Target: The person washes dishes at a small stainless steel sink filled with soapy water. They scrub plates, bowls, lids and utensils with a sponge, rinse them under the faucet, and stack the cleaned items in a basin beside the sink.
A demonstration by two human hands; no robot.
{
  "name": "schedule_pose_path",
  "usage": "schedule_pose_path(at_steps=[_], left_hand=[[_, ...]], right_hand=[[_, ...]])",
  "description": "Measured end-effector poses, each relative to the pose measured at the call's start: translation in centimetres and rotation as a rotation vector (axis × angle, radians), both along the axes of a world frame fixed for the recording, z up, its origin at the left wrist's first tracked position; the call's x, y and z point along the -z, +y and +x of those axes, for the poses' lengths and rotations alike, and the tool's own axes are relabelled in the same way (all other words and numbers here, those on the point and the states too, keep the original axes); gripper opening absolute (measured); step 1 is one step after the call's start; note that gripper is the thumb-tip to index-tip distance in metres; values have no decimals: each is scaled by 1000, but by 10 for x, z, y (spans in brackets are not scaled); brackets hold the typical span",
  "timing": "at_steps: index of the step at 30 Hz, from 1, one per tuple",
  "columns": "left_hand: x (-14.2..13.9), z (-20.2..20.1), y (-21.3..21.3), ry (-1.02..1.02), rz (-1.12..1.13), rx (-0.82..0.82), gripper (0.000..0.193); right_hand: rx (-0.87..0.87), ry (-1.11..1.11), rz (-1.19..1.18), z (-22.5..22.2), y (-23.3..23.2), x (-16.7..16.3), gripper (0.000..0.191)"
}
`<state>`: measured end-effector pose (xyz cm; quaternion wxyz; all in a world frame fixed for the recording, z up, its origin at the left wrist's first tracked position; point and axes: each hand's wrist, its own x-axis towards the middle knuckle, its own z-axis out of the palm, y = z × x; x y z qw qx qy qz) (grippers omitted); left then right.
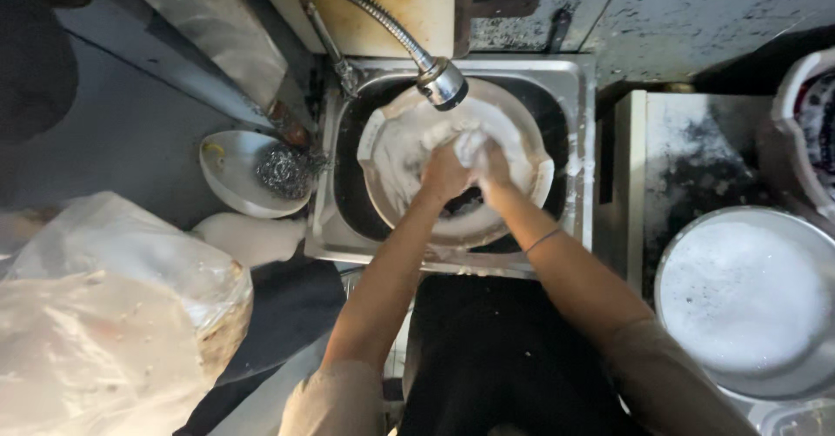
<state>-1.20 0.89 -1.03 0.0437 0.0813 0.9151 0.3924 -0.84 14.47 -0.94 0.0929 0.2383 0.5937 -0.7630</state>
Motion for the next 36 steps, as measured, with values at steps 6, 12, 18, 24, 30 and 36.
schedule_pose_path(at_steps=[6,12,18,24,30,36], left_hand=[[36,-6,-35,-232,123,-307,55],[9,30,6,364,395,-126,38],[-12,30,28,114,323,-487,55],[34,23,20,444,297,-347,36],[65,-21,13,481,290,-248,26],[64,15,-13,139,318,-167,40]], right_hand=[[-144,89,-116,2,7,-1,33],[-196,-44,-537,0,-16,-1,40],[-233,51,-1103,6,-31,4,56],[-257,81,-1018,22,-22,12,57],[-199,173,-579,48,65,-46,44],[95,310,144,121,327,-138,58]])
